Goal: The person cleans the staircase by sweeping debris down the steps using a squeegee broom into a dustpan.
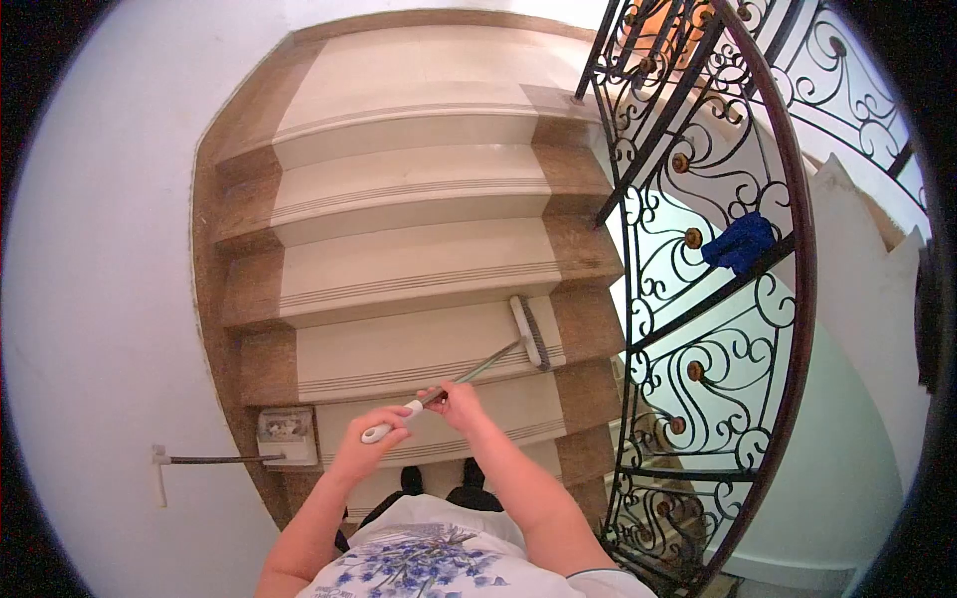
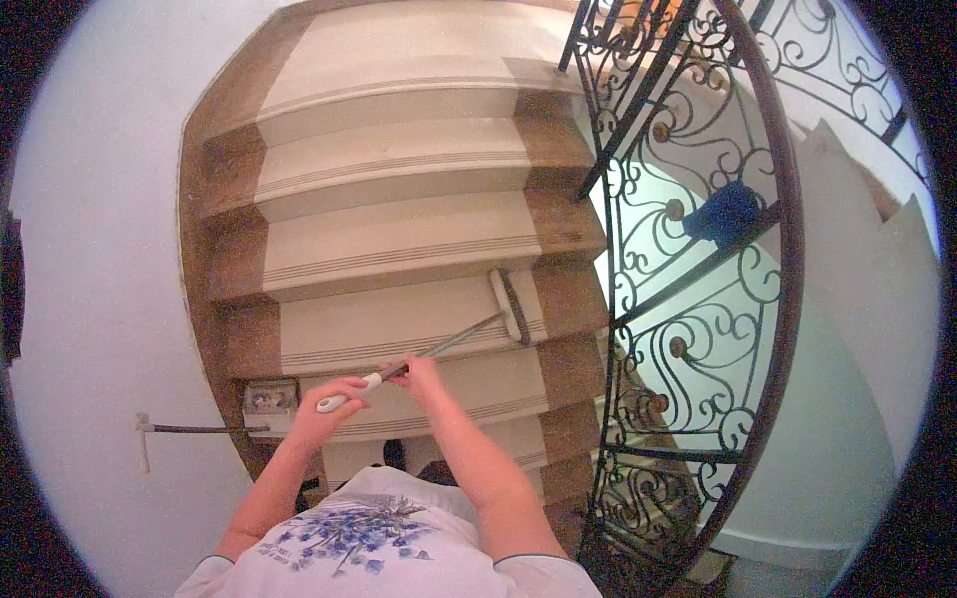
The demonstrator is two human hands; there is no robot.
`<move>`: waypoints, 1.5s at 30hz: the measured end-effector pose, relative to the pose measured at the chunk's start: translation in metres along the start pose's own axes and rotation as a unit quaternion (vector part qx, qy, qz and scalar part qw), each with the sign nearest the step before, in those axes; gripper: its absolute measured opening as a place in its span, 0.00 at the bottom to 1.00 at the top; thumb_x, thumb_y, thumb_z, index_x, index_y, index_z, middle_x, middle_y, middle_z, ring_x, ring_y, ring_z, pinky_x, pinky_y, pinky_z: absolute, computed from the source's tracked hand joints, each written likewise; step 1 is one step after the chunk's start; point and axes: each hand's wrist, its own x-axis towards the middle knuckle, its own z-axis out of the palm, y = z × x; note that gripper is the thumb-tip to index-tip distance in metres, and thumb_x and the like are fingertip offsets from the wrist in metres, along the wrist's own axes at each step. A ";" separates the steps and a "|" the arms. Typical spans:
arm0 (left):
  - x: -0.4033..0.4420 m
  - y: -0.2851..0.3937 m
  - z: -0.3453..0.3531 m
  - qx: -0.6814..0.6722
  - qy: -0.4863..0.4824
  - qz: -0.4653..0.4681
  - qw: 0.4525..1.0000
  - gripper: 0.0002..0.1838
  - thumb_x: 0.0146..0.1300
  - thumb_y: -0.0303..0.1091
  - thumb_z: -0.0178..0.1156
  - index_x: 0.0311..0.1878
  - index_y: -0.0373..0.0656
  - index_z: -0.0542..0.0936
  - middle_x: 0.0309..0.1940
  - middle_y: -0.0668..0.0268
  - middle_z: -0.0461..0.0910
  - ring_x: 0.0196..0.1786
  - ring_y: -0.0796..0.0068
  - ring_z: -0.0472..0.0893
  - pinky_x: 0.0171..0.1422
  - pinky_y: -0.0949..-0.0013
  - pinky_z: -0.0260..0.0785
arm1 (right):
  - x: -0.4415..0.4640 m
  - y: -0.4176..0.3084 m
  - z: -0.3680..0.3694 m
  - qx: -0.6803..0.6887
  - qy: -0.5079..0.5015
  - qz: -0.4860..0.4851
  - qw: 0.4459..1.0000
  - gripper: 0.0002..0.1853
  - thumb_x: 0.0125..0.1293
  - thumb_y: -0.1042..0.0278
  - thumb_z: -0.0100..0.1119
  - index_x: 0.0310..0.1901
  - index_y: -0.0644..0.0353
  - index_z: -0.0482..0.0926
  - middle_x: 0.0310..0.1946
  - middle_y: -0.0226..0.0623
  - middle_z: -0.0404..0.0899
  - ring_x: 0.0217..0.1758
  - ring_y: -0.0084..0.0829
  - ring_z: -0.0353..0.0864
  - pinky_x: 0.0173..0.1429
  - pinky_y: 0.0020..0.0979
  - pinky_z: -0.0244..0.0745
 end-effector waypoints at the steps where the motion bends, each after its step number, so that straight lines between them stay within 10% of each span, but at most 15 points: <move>1: -0.003 0.002 -0.005 0.006 0.000 0.007 1.000 0.04 0.55 0.25 0.63 0.34 0.39 0.79 0.48 0.61 0.77 0.49 0.73 0.75 0.54 0.69 0.65 | -0.005 0.001 0.008 0.005 -0.010 -0.001 1.000 0.11 0.70 0.69 0.37 0.41 0.71 0.64 0.36 0.46 0.73 0.42 0.47 0.79 0.45 0.45 0.80; 13: -0.013 0.042 -0.017 0.033 -0.055 0.080 0.995 0.04 0.58 0.26 0.58 0.35 0.37 0.80 0.48 0.59 0.77 0.48 0.71 0.76 0.52 0.69 0.68 | -0.047 -0.011 0.034 0.037 -0.023 -0.030 0.999 0.14 0.71 0.66 0.39 0.40 0.71 0.69 0.38 0.49 0.76 0.42 0.45 0.79 0.46 0.43 0.78; 28: 0.063 -0.023 0.110 -0.013 -0.119 0.138 0.983 0.06 0.60 0.27 0.58 0.39 0.38 0.79 0.55 0.59 0.74 0.56 0.69 0.73 0.59 0.69 0.64 | -0.025 -0.085 -0.104 0.078 0.157 -0.081 0.981 0.07 0.65 0.70 0.46 0.39 0.65 0.69 0.32 0.44 0.76 0.37 0.41 0.80 0.39 0.40 0.79; 45: 0.050 -0.024 0.081 -0.005 -0.038 0.114 0.993 0.07 0.59 0.29 0.61 0.40 0.38 0.80 0.48 0.61 0.78 0.49 0.73 0.77 0.53 0.69 0.69 | 0.001 -0.059 -0.086 -0.019 0.029 -0.035 0.999 0.11 0.69 0.68 0.39 0.42 0.69 0.67 0.35 0.49 0.76 0.39 0.43 0.79 0.44 0.43 0.78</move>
